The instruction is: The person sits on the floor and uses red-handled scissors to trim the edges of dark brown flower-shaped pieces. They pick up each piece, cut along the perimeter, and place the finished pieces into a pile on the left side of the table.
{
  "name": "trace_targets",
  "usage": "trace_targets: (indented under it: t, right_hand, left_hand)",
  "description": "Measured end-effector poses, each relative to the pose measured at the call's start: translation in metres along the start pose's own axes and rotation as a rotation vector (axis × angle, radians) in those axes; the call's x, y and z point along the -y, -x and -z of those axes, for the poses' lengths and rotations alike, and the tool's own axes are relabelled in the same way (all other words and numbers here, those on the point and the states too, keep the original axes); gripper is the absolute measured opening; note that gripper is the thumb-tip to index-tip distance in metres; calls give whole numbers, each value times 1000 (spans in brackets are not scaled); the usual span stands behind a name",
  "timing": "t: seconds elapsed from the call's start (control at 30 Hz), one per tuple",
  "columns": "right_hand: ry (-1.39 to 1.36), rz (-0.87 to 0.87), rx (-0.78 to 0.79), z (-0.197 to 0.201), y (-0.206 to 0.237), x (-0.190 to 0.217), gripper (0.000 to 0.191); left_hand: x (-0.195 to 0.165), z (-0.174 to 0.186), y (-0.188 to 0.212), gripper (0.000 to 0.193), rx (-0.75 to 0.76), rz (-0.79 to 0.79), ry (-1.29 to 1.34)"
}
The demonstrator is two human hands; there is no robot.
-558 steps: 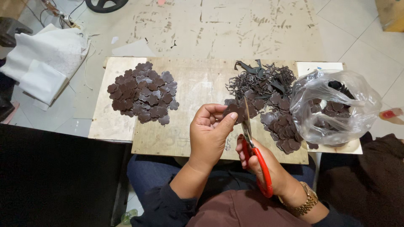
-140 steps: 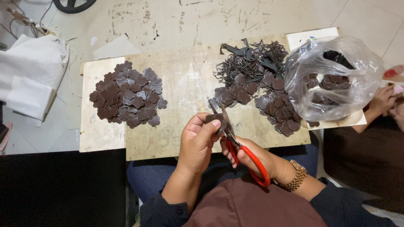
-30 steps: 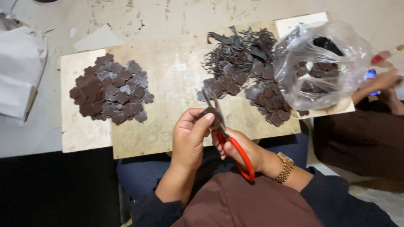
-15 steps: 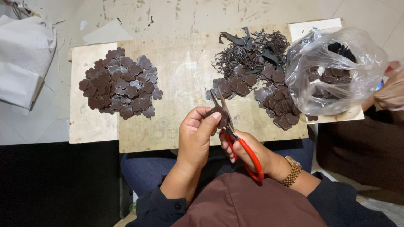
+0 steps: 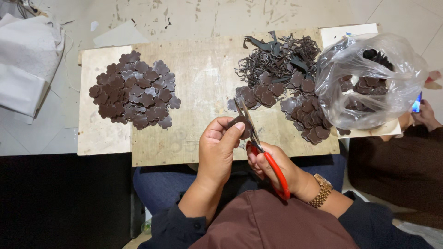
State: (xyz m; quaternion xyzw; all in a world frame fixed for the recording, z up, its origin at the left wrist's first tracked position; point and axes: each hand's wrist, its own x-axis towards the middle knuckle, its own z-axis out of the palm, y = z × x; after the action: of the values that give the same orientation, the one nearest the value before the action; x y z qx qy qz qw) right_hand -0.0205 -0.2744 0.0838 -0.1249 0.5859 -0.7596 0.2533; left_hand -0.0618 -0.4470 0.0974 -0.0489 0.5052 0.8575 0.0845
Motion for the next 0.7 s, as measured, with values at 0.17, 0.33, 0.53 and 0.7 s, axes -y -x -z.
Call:
trace_targets:
  t: [0.17,0.33,0.53,0.7]
  right_hand:
    - [2,-21,-8,-1,0,1,55]
    - [21,-11,-6,0,-1,4,56]
    - [11,-36,12,1,0,4,54]
    - [16,-47,9,2,0,5,53]
  left_hand:
    - [0,0,-1,9,5,8,12]
    - [-3,0,-1,9,-8,21,11]
    - [-6,2,-2,8,-14,42,69]
    - [-9,3,-2,7,-25,65,77]
